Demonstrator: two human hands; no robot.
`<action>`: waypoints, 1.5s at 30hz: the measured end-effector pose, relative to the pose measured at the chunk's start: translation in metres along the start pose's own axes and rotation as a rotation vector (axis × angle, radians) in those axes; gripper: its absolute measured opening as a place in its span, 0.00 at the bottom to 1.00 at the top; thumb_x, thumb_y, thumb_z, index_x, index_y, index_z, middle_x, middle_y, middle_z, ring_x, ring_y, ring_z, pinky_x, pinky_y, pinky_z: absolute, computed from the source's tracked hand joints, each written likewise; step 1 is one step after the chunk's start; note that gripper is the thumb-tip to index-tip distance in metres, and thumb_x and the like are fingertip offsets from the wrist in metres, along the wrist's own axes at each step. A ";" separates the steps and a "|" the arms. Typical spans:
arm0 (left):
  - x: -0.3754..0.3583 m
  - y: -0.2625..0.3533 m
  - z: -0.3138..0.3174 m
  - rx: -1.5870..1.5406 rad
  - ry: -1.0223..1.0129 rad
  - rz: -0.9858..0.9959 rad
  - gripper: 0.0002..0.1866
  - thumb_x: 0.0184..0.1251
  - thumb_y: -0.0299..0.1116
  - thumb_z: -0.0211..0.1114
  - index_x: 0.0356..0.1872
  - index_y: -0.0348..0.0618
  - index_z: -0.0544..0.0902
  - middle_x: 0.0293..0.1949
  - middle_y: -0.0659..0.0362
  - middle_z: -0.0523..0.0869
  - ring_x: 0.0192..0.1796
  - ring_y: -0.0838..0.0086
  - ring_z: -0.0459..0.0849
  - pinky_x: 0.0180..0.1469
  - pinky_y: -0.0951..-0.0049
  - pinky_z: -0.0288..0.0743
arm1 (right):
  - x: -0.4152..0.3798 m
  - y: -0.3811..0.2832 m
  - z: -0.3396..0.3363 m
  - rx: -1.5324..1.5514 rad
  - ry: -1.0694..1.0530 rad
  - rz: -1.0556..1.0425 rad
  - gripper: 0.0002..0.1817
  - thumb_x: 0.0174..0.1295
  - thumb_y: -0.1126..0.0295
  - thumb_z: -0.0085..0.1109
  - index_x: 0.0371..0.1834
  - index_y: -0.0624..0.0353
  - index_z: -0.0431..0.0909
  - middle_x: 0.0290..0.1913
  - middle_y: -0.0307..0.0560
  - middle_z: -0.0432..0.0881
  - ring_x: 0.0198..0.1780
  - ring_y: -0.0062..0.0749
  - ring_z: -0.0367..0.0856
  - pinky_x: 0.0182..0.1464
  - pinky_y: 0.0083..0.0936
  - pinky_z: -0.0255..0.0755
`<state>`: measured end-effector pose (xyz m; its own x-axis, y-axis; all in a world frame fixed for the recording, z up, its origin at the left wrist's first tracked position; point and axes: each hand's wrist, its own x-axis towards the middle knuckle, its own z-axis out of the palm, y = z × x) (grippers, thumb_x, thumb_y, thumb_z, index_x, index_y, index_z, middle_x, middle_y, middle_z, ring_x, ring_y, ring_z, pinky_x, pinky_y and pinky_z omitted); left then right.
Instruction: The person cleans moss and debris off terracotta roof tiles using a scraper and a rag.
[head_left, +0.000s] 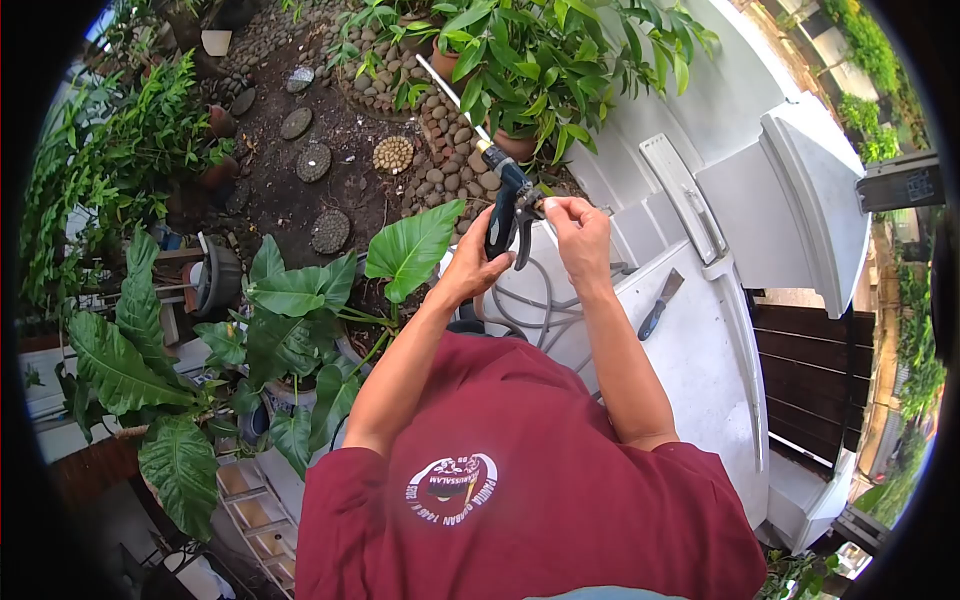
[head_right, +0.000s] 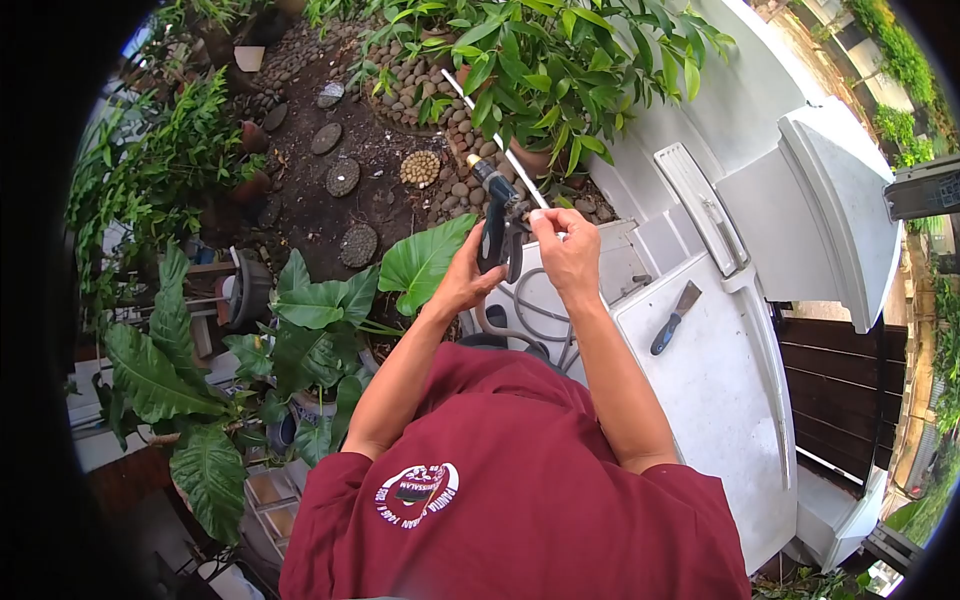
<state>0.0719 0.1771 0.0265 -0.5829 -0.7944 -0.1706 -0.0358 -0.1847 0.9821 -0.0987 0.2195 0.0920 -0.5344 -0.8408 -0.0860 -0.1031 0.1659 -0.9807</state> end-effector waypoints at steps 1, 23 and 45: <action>-0.001 0.003 0.000 -0.027 0.000 -0.037 0.42 0.54 0.20 0.68 0.73 0.36 0.60 0.61 0.53 0.75 0.63 0.71 0.74 0.64 0.72 0.68 | 0.000 0.000 0.001 -0.070 0.013 -0.073 0.08 0.57 0.71 0.67 0.31 0.66 0.85 0.32 0.48 0.84 0.35 0.33 0.83 0.42 0.27 0.74; -0.003 0.014 -0.003 -0.092 -0.023 -0.084 0.41 0.55 0.20 0.65 0.73 0.40 0.59 0.54 0.59 0.78 0.46 0.81 0.78 0.46 0.81 0.73 | -0.002 0.037 0.009 0.298 -0.159 -0.062 0.23 0.58 0.70 0.70 0.57 0.61 0.77 0.47 0.43 0.83 0.49 0.29 0.81 0.51 0.25 0.74; -0.012 0.002 -0.009 -0.215 -0.048 -0.051 0.37 0.59 0.20 0.67 0.68 0.46 0.60 0.45 0.61 0.77 0.33 0.85 0.75 0.29 0.82 0.69 | -0.020 0.022 0.045 0.105 -0.132 -0.148 0.26 0.53 0.63 0.76 0.49 0.63 0.75 0.40 0.42 0.83 0.39 0.26 0.82 0.44 0.24 0.75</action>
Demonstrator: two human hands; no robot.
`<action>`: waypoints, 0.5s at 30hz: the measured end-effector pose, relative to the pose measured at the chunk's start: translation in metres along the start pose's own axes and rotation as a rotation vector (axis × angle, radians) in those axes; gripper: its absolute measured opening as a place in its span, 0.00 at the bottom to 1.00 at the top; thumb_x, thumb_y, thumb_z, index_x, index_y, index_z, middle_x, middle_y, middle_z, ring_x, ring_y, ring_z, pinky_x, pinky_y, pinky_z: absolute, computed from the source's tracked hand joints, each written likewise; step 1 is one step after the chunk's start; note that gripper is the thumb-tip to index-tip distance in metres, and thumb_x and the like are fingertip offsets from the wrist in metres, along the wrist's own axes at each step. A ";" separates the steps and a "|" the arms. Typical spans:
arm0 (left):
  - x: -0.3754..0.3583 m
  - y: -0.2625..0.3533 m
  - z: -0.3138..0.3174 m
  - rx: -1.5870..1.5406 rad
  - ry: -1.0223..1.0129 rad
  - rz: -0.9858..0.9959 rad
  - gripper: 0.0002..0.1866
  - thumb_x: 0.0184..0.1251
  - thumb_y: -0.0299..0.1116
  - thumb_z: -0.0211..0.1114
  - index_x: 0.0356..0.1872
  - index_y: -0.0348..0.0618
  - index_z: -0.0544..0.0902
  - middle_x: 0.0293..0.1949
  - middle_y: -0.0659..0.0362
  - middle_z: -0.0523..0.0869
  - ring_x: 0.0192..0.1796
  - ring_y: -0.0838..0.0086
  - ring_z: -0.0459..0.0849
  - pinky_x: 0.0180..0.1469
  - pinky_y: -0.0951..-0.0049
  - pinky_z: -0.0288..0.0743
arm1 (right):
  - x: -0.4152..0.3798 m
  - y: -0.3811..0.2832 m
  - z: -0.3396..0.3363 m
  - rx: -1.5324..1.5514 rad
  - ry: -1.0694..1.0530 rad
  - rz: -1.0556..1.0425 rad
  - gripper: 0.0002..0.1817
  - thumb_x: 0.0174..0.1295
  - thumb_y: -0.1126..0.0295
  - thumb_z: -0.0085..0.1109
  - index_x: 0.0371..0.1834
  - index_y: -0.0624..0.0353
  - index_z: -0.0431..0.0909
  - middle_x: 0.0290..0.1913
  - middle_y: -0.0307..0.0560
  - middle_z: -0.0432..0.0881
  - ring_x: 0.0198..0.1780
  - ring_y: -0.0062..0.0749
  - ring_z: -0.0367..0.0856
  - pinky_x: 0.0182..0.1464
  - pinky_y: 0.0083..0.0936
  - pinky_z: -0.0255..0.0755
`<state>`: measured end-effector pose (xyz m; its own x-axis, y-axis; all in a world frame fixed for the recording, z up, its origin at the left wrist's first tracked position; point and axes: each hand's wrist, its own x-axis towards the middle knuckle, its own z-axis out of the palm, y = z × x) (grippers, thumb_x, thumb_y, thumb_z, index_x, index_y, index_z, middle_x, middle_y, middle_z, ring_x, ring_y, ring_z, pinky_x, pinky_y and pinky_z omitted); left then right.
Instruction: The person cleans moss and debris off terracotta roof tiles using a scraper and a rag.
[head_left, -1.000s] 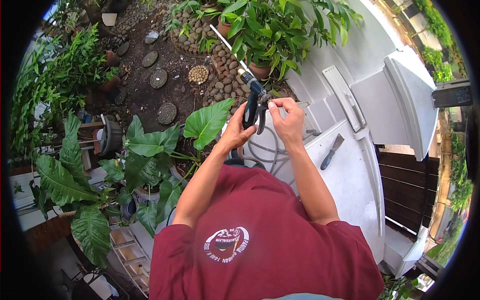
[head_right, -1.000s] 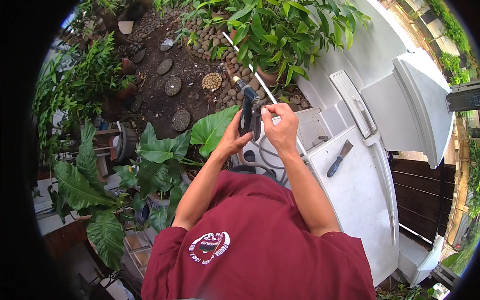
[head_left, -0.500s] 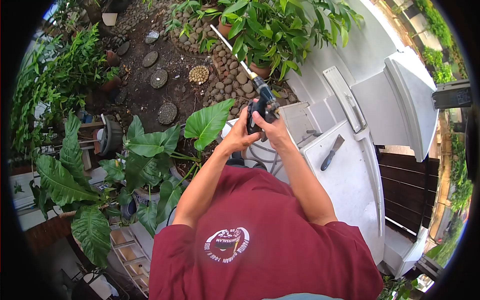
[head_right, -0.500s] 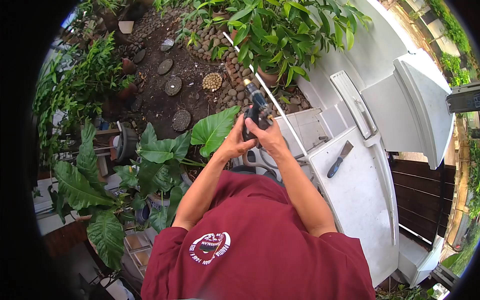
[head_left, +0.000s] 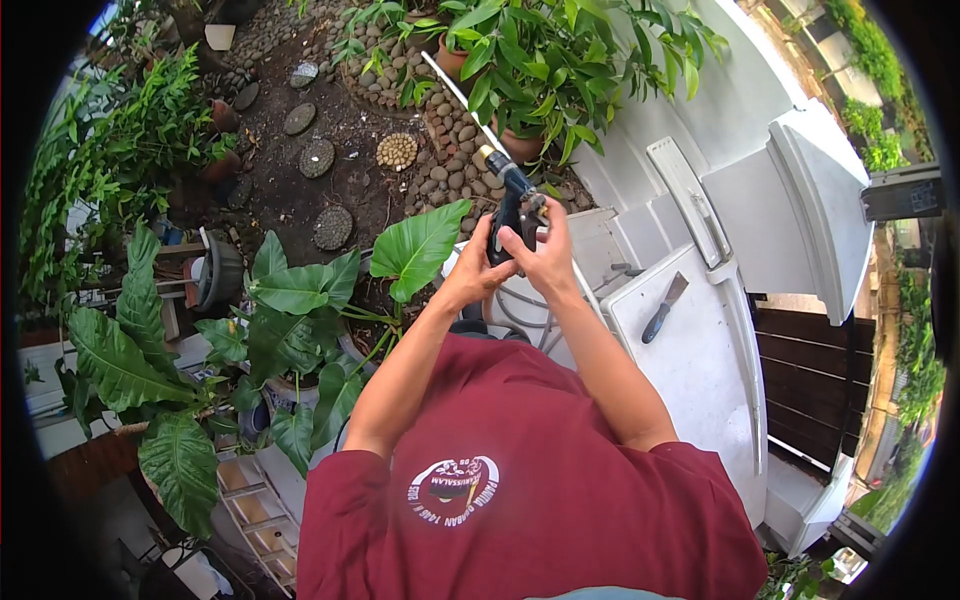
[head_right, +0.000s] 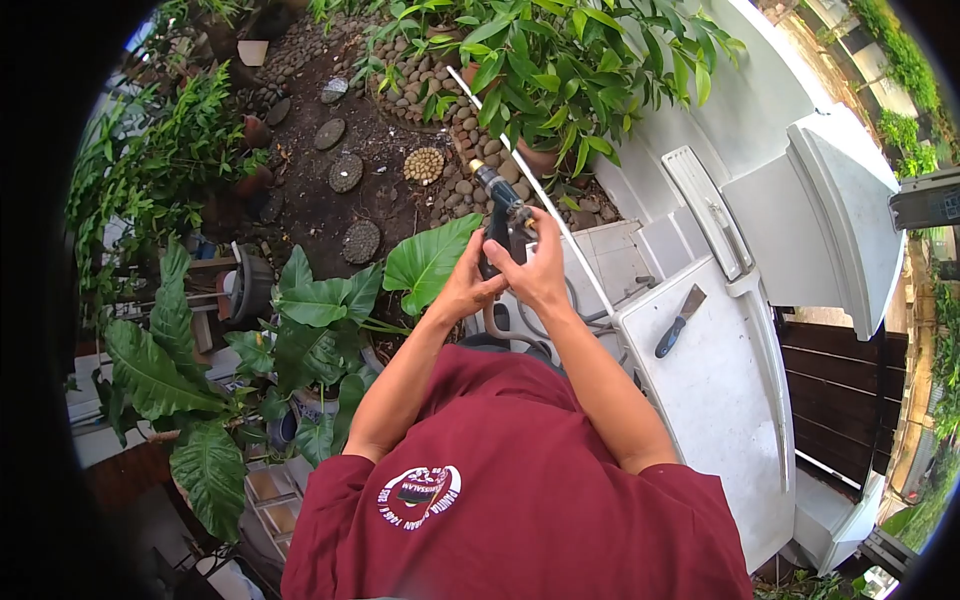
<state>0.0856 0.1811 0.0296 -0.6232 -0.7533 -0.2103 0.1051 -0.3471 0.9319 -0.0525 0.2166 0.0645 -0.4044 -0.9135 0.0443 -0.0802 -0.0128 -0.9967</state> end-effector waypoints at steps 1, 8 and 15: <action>0.001 -0.001 0.000 -0.017 0.009 0.016 0.36 0.59 0.20 0.68 0.68 0.46 0.60 0.46 0.61 0.78 0.35 0.85 0.76 0.31 0.82 0.71 | -0.001 -0.002 -0.005 -0.238 0.059 -0.146 0.27 0.53 0.62 0.76 0.50 0.63 0.74 0.40 0.44 0.82 0.38 0.28 0.83 0.42 0.24 0.75; 0.007 -0.007 -0.001 0.022 0.052 0.124 0.37 0.56 0.27 0.75 0.65 0.43 0.65 0.51 0.59 0.79 0.53 0.77 0.77 0.56 0.76 0.74 | -0.009 0.004 -0.021 -0.179 -0.141 0.078 0.18 0.57 0.70 0.71 0.46 0.64 0.75 0.37 0.44 0.84 0.34 0.21 0.81 0.36 0.19 0.75; 0.007 -0.002 0.000 0.075 -0.024 0.206 0.47 0.43 0.34 0.85 0.65 0.41 0.66 0.54 0.58 0.77 0.57 0.73 0.74 0.63 0.72 0.69 | -0.009 0.003 -0.033 -0.150 -0.079 -0.012 0.16 0.57 0.67 0.72 0.40 0.66 0.77 0.30 0.44 0.84 0.28 0.20 0.80 0.33 0.20 0.75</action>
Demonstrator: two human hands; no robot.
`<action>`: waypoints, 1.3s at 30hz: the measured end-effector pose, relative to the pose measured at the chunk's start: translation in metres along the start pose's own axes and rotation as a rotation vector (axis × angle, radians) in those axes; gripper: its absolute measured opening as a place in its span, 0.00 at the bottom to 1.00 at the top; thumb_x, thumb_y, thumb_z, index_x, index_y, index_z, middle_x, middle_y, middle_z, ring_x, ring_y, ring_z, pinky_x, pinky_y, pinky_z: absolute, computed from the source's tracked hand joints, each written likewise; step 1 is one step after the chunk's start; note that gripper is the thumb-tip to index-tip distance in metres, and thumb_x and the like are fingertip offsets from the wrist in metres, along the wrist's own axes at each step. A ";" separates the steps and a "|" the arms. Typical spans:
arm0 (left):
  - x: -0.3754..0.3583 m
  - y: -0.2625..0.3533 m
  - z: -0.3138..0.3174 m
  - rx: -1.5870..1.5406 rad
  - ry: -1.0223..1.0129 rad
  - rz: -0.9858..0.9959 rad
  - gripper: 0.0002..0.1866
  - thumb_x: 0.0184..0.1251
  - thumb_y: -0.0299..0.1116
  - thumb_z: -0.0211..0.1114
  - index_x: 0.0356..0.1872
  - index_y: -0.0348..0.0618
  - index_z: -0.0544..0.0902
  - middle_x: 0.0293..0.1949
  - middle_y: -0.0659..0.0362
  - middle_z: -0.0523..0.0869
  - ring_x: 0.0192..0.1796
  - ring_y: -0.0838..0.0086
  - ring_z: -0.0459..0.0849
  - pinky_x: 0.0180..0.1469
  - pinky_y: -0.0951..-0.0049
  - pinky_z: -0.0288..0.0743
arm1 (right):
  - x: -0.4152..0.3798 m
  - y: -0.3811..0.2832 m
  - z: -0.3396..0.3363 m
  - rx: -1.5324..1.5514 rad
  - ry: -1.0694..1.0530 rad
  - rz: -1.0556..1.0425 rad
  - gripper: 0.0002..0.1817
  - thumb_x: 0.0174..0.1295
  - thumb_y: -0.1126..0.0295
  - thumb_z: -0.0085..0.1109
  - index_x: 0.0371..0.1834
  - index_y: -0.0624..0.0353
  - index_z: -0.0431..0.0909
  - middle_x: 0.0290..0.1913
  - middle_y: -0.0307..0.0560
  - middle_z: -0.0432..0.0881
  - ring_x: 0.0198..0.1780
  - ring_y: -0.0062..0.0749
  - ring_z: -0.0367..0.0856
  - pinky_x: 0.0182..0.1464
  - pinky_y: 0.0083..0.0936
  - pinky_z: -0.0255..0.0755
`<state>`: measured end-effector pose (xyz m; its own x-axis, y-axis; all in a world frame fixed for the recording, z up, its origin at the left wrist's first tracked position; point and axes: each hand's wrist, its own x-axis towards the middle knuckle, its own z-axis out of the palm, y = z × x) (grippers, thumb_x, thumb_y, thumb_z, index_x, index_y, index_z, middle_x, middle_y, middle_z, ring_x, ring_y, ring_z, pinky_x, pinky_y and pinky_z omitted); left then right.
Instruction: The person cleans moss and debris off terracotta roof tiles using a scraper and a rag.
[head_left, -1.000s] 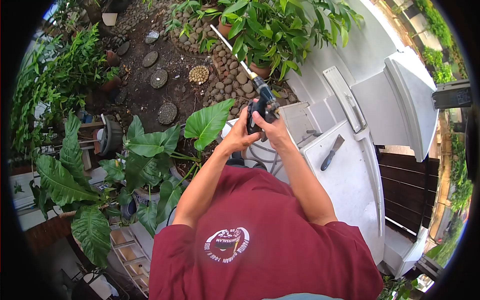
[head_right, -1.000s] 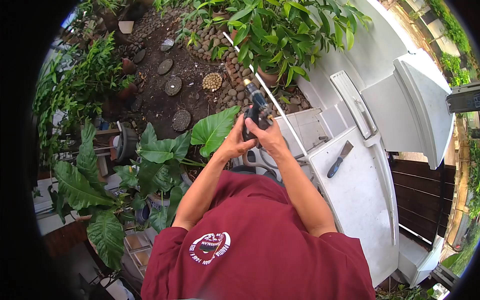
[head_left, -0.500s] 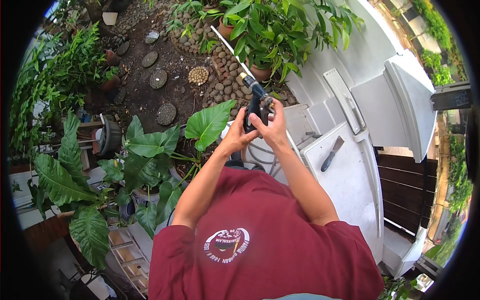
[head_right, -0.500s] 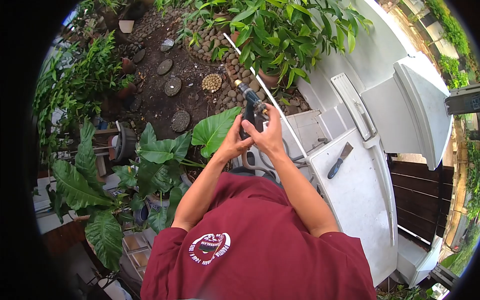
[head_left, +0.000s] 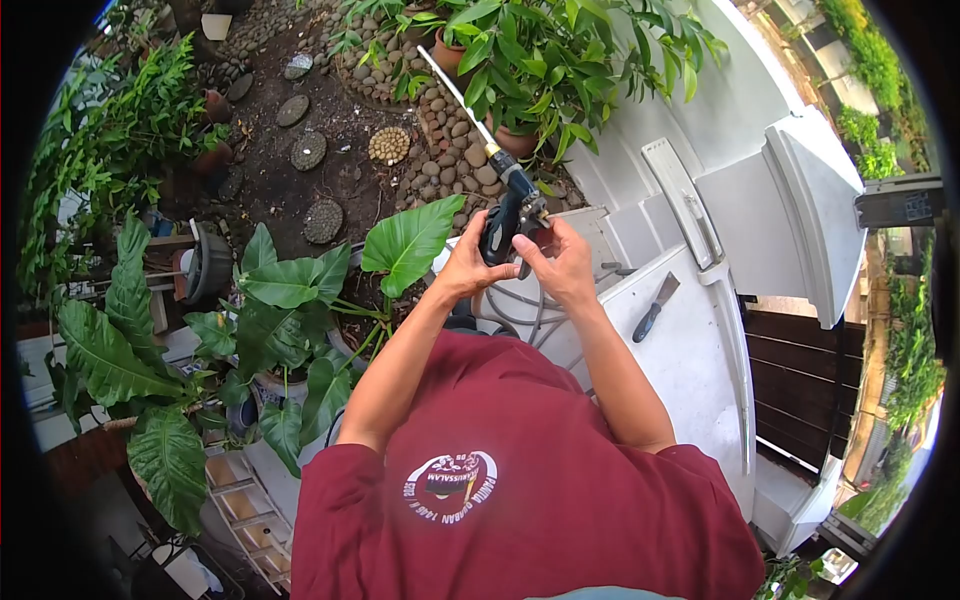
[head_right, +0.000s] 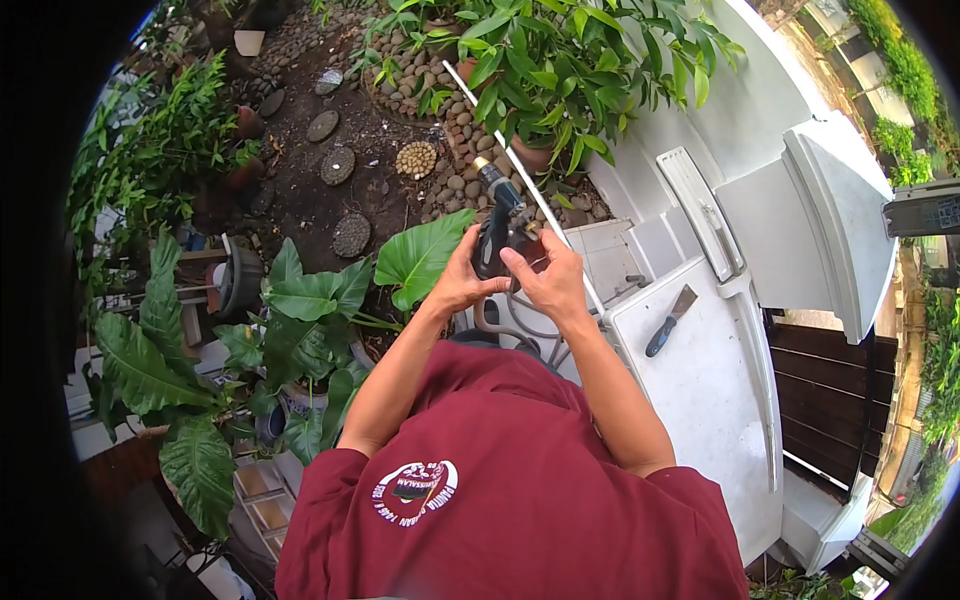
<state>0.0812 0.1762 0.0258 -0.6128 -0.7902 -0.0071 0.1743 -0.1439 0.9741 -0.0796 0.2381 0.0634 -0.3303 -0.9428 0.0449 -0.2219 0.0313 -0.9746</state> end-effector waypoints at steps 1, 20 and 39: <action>0.001 -0.002 0.000 0.024 0.009 -0.007 0.48 0.41 0.36 0.86 0.65 0.41 0.66 0.54 0.58 0.77 0.57 0.73 0.75 0.62 0.72 0.69 | 0.001 -0.002 -0.003 -0.041 0.004 -0.007 0.16 0.57 0.68 0.72 0.41 0.66 0.78 0.30 0.44 0.84 0.28 0.20 0.80 0.33 0.20 0.75; 0.005 -0.017 0.012 0.232 0.159 0.052 0.46 0.39 0.34 0.84 0.62 0.36 0.68 0.49 0.53 0.81 0.50 0.71 0.79 0.55 0.72 0.74 | 0.027 -0.023 -0.007 -0.616 0.194 -0.266 0.06 0.62 0.71 0.59 0.32 0.62 0.77 0.32 0.50 0.79 0.39 0.47 0.76 0.43 0.39 0.70; 0.016 -0.034 0.026 0.334 0.227 0.261 0.40 0.49 0.42 0.78 0.61 0.34 0.70 0.50 0.43 0.78 0.54 0.51 0.78 0.58 0.59 0.71 | 0.028 -0.003 -0.021 -0.094 0.224 0.044 0.08 0.68 0.68 0.61 0.39 0.61 0.77 0.37 0.37 0.78 0.38 0.20 0.74 0.38 0.19 0.73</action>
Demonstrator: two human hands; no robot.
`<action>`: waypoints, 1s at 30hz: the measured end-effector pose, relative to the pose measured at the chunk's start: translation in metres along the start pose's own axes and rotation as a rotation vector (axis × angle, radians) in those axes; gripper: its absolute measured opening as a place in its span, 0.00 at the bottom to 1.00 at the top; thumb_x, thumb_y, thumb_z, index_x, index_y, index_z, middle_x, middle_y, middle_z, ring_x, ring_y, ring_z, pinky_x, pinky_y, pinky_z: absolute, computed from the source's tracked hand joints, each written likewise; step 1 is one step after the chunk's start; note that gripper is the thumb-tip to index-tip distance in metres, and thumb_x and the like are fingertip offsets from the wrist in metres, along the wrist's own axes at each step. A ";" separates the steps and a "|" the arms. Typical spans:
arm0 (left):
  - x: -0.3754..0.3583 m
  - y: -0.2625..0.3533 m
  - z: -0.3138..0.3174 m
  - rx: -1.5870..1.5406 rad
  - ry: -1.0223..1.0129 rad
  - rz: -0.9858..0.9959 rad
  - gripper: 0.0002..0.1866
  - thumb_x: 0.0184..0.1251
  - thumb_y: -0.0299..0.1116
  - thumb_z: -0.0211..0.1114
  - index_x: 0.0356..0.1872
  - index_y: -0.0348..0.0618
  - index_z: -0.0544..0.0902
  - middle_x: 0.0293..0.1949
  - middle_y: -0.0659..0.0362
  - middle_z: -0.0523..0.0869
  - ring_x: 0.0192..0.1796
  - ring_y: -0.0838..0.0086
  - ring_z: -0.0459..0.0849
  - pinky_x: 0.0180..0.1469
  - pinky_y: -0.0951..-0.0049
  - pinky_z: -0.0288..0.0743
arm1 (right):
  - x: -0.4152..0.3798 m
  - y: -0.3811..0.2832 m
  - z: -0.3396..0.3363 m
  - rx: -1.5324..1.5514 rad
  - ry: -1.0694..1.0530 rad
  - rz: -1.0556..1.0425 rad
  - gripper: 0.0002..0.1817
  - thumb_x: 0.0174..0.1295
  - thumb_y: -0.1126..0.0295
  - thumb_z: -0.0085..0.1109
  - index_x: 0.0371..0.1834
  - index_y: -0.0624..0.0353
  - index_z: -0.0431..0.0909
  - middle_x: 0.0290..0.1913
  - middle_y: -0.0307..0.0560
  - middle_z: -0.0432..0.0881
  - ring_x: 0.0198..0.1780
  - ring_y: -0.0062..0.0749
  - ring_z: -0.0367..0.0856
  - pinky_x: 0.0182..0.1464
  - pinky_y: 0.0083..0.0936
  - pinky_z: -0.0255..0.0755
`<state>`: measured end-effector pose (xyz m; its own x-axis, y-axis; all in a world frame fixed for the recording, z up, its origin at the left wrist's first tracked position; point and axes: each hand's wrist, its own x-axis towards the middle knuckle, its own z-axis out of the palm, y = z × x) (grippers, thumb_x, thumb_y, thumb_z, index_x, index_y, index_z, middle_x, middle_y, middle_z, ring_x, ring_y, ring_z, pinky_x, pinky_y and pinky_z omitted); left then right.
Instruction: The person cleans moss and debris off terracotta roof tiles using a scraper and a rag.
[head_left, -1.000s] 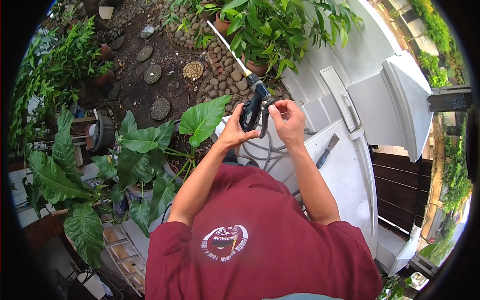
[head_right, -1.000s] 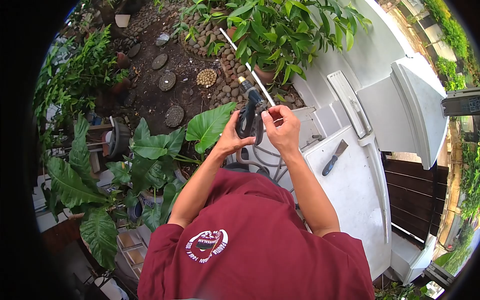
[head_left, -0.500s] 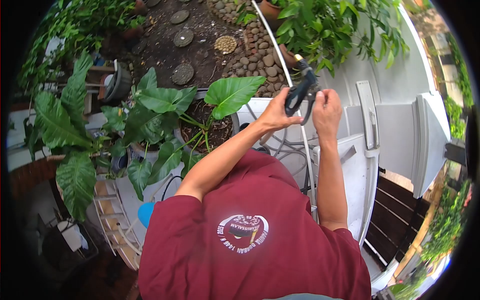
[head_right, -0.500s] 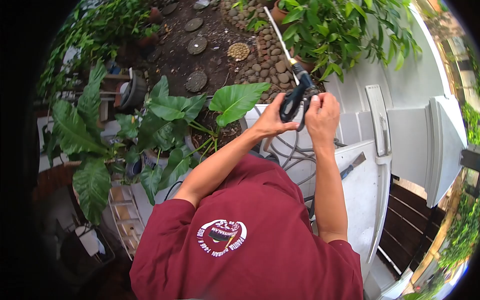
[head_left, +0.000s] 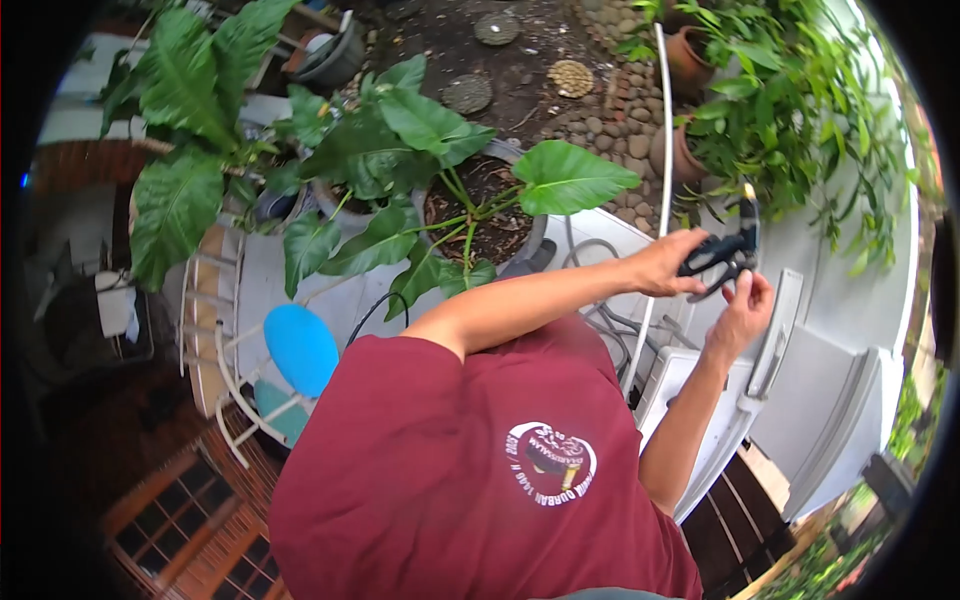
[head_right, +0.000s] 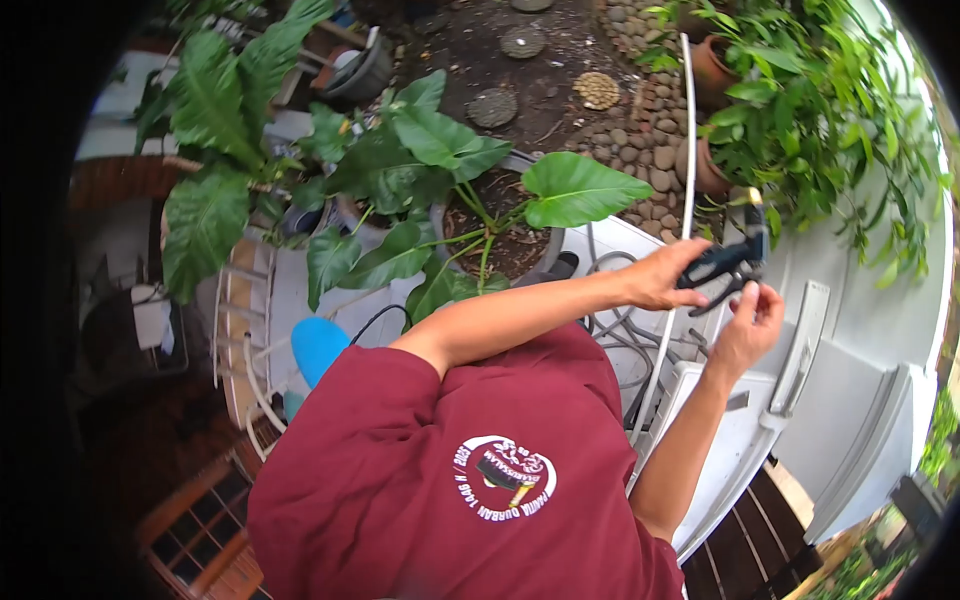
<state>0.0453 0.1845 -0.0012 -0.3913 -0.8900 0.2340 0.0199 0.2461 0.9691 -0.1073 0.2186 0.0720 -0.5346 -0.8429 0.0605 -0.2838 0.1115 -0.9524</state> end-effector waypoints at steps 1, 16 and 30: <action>-0.002 0.003 0.001 -0.016 -0.002 -0.002 0.41 0.49 0.42 0.78 0.62 0.35 0.69 0.51 0.43 0.78 0.56 0.49 0.77 0.59 0.57 0.71 | -0.001 -0.004 -0.001 -0.073 0.010 0.001 0.09 0.69 0.66 0.59 0.40 0.61 0.77 0.36 0.37 0.77 0.38 0.20 0.74 0.38 0.20 0.73; -0.008 0.007 -0.009 -0.001 0.003 -0.038 0.41 0.51 0.41 0.77 0.63 0.33 0.67 0.51 0.43 0.77 0.56 0.50 0.77 0.60 0.58 0.71 | -0.005 -0.014 0.011 -0.140 0.016 -0.046 0.11 0.69 0.65 0.59 0.41 0.63 0.78 0.38 0.40 0.77 0.38 0.23 0.74 0.40 0.21 0.72; -0.012 0.011 -0.002 0.042 0.001 -0.037 0.42 0.51 0.40 0.77 0.64 0.34 0.67 0.52 0.43 0.77 0.56 0.49 0.77 0.60 0.58 0.71 | 0.002 0.012 -0.005 -0.040 -0.009 -0.084 0.08 0.65 0.70 0.62 0.42 0.64 0.78 0.44 0.43 0.78 0.43 0.23 0.74 0.42 0.22 0.72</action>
<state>0.0527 0.1972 0.0063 -0.3897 -0.8994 0.1981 -0.0335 0.2288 0.9729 -0.1155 0.2213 0.0621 -0.5008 -0.8546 0.1369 -0.3592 0.0613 -0.9312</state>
